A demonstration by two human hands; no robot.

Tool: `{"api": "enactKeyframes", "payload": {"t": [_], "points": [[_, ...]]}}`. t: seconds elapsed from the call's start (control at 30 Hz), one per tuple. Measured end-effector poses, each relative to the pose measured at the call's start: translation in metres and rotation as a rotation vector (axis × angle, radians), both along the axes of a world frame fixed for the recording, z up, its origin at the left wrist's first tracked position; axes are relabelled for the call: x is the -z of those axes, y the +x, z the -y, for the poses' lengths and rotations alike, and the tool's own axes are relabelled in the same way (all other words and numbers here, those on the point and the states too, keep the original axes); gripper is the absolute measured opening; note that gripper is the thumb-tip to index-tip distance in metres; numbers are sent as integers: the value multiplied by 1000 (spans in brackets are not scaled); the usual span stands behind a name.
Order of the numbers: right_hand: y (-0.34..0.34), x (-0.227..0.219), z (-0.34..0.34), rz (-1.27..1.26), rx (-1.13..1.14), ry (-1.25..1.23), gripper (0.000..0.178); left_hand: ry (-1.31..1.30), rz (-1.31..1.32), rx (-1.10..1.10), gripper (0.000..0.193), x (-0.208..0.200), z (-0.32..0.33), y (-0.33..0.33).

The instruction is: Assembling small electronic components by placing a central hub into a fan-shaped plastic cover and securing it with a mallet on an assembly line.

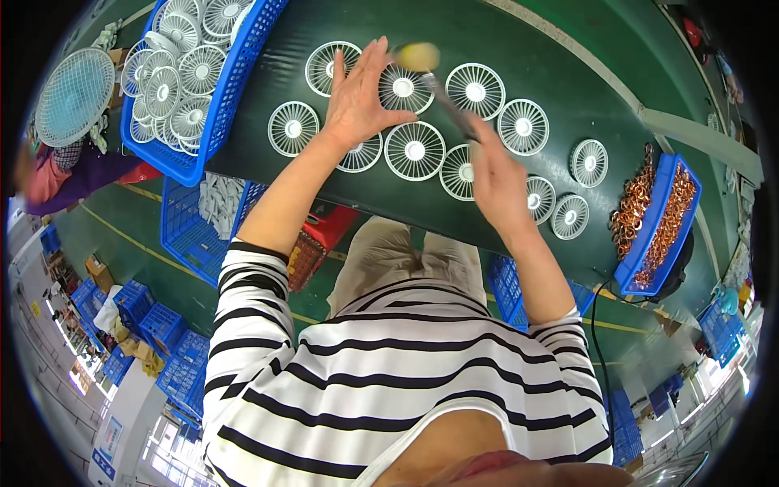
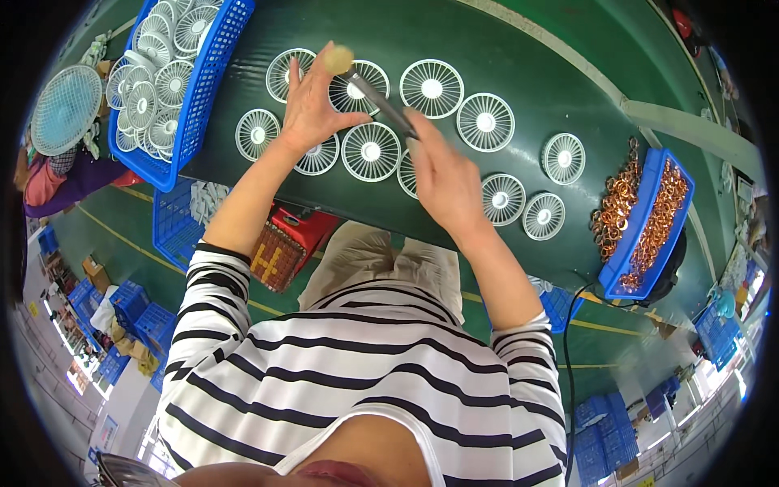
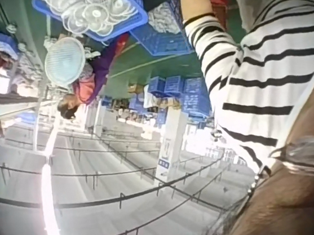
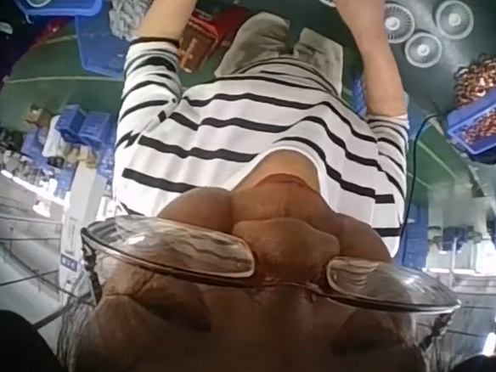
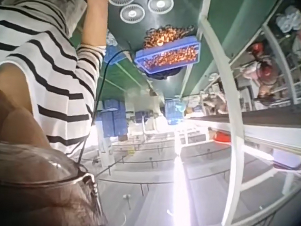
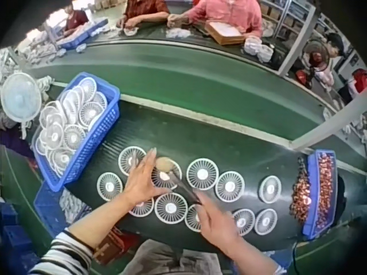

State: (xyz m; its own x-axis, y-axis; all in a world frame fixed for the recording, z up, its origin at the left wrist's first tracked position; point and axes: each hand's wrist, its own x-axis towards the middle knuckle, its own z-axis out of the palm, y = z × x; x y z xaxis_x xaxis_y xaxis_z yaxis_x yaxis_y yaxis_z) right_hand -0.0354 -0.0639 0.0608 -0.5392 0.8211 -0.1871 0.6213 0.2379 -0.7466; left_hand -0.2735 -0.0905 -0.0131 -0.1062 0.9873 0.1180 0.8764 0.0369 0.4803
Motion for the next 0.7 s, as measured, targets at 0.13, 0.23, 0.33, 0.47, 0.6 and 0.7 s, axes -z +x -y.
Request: {"api": "enactKeyframes", "payload": {"t": [0.13,0.23,0.33,0.47,0.6,0.7], "points": [[-9,18,-3,234,-126,20,34,-40,108,-56,121,5,4,6],[-13,-6,-10,27,12,-1,34,-28,96,-71,119,-2,2,5],[-12,-24,-6,-136,96,-22,36,30,97,-85,118,-3,3,7],[-1,32,-5,209,-110,-6,35,39,40,-42,111,2,4,1],[-9,15,-9,232,1,23,34,260,-57,-142,109,1,14,-34],[-28,-3,-14,72,32,-72,33,59,-23,-185,108,1,24,-59]]}}
